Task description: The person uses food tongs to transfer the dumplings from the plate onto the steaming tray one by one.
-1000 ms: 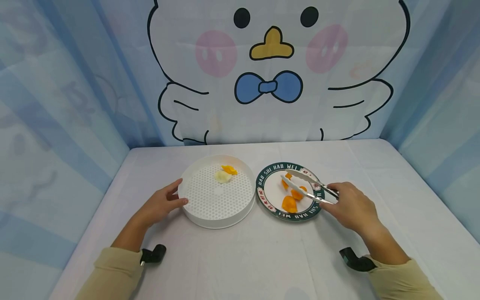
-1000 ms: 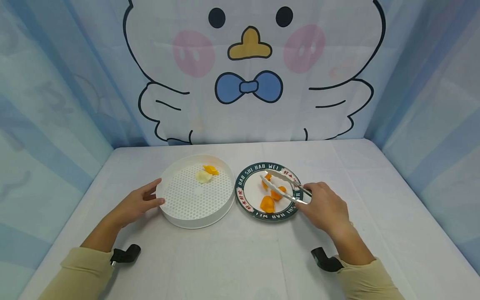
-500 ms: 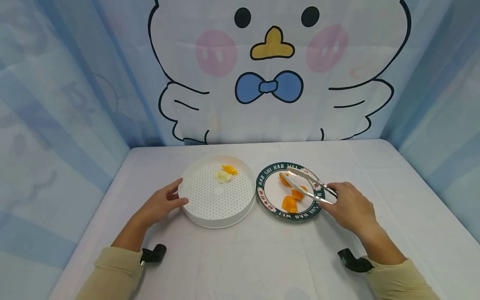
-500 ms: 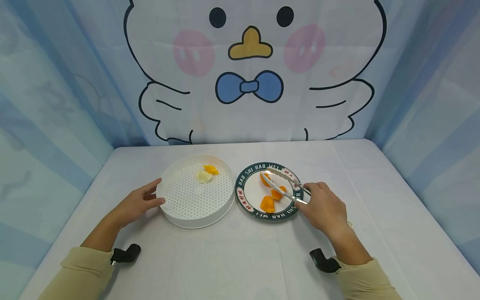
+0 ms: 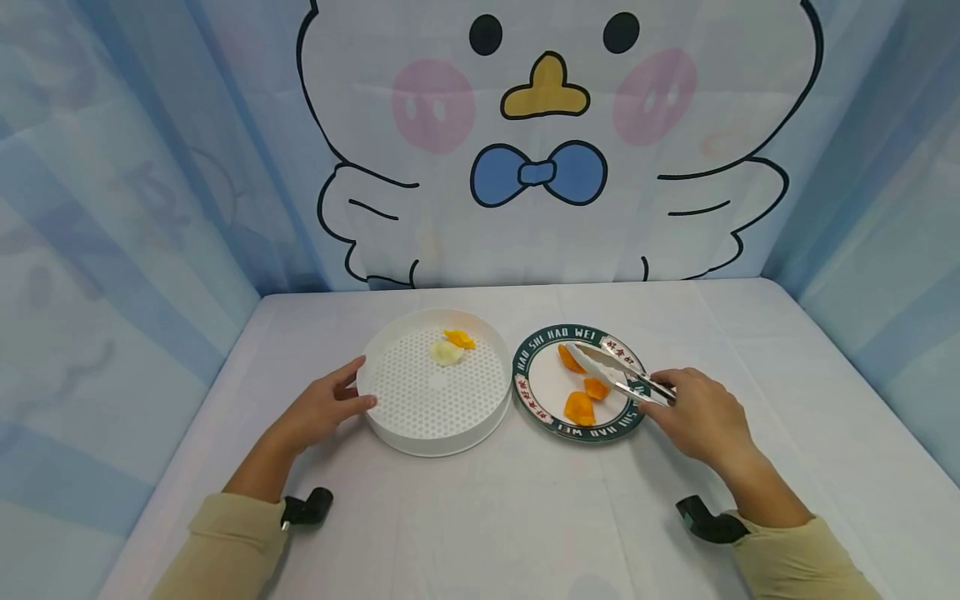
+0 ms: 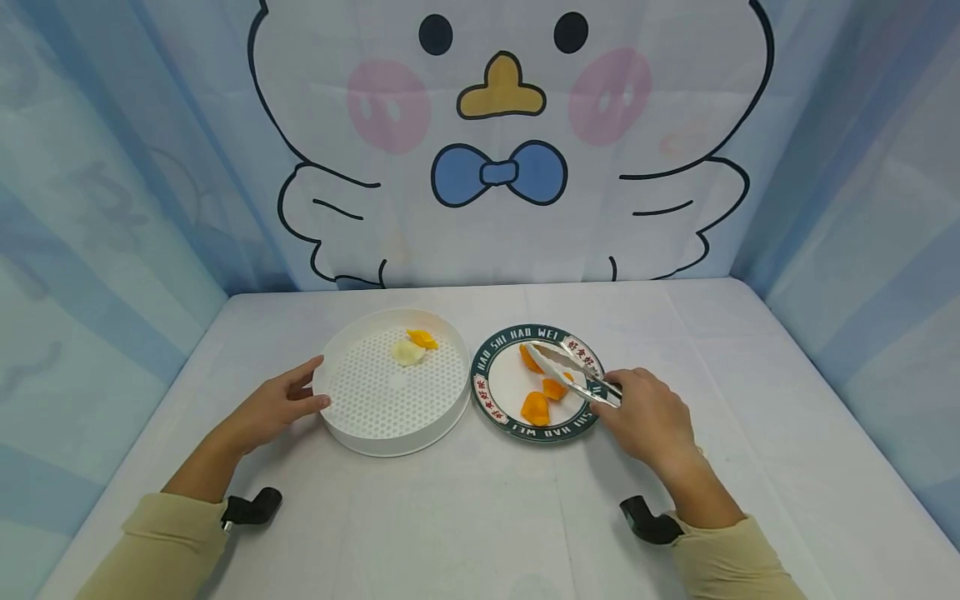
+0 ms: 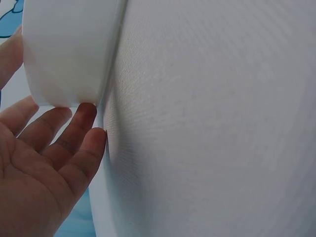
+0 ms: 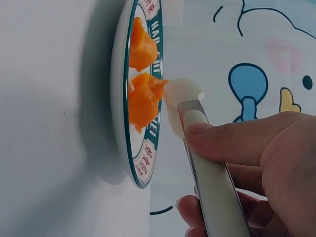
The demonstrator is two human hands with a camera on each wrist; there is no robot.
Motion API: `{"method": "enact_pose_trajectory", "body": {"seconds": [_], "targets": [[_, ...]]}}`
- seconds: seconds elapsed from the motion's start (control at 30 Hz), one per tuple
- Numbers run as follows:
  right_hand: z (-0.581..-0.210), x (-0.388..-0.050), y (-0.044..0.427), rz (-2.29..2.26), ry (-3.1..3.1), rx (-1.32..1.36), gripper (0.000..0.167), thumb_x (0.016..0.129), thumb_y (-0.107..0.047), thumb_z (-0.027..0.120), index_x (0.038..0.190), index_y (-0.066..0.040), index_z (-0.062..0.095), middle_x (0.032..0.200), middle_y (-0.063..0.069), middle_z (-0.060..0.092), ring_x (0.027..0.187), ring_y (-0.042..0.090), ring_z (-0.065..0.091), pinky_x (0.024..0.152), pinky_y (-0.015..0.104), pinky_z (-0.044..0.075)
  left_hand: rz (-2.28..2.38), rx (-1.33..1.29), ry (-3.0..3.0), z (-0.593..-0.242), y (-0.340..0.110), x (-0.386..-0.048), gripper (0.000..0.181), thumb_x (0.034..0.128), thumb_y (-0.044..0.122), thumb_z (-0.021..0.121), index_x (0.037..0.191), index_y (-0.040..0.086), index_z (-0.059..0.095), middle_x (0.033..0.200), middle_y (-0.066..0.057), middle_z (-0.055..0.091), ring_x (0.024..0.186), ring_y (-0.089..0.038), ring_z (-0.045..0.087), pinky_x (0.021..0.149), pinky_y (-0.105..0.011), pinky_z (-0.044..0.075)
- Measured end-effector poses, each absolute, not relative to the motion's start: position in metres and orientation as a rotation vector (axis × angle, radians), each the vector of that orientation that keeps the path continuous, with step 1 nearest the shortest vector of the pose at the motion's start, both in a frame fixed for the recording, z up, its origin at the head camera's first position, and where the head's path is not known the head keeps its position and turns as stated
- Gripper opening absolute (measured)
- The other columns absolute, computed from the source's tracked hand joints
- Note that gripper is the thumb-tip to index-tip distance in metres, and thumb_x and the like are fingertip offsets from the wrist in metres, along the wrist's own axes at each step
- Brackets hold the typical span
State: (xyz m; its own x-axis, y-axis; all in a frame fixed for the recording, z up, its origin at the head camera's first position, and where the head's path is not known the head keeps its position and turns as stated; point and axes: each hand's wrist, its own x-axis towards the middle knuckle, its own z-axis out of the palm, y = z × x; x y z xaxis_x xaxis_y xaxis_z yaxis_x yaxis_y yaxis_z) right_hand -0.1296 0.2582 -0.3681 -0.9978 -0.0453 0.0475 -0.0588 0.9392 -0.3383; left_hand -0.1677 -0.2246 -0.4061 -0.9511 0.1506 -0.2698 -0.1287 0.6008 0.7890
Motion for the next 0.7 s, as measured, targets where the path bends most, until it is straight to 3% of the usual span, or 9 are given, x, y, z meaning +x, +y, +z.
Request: {"method": "enact_pose_trajectory", "body": {"seconds": [0.2,0.7], "targets": [[-0.366,-0.129,0.257,0.545,-3.020,0.109,0.051,0.088,-0.026,0.076,0.125,0.006,0.064,0.114,0.028,0.062,0.081,0.031,0.056,0.063,0.043,0.049,1.278,0.018,2.522,-0.407,-0.225,-0.168,0.085,0.0958,0.035,0.068,0.161,0.014,0.019,0.161,-0.023,0.025,0.141,-0.043,0.035,0.106,-0.062,0.036],[-0.345,-0.135,0.216,0.677,-2.930,0.270,0.047,0.089,-0.024,0.075,0.126,0.004,0.065,0.115,0.023,0.064,0.087,0.031,0.058,0.068,0.040,0.048,1.286,0.035,2.518,-0.408,-0.226,-0.169,0.084,0.0965,0.033,0.067,0.161,0.013,0.018,0.161,-0.024,0.023,0.141,-0.044,0.035,0.107,-0.061,0.036]]}}
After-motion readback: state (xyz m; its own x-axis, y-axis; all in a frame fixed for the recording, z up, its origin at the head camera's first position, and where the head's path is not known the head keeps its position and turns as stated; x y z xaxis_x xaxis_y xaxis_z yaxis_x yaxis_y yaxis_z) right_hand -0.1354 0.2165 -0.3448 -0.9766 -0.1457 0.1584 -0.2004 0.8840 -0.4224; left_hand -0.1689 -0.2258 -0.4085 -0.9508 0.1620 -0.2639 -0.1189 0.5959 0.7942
